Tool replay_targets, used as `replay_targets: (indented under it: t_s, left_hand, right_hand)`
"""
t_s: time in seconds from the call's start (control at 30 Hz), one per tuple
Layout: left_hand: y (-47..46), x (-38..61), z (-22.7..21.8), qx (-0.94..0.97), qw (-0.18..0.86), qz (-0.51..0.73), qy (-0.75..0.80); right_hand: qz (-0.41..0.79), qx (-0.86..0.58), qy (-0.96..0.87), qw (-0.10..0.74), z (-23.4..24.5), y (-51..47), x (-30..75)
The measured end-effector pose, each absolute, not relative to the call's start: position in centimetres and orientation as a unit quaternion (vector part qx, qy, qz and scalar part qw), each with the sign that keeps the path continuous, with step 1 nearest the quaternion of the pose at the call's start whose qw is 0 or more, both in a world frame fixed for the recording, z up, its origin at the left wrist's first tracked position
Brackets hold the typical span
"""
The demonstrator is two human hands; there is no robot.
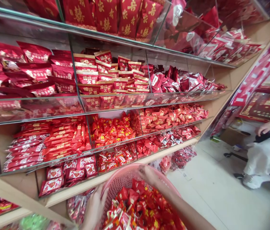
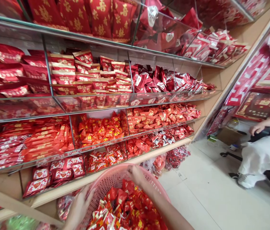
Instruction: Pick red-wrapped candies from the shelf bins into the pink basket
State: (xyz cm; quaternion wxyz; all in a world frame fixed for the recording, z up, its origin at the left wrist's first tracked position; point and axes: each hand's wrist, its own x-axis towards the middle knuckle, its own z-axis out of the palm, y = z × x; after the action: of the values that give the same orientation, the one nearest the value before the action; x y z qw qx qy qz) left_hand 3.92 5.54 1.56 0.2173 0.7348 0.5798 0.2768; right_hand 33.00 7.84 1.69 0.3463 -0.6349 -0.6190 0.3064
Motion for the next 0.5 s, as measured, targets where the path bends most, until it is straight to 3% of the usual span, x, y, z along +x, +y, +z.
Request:
replay_targets:
  t_s: [0.2,0.33,0.5]
  left_hand:
    - [5.5,3.9,1.5,0.736,0.219,0.282,0.575]
    - [5.6,3.8,1.2,0.735,0.214,0.294,0.573]
    - [5.7,3.8,1.0,0.739,0.203,0.295,0.571]
  right_hand:
    - [0.079,-0.721,-0.583,0.366,5.2,12.0,38.5]
    - [-0.022,-0.772,-0.575,0.27,5.8,13.5,39.9]
    - [-0.052,-0.797,-0.578,0.168,6.0,14.4,38.7]
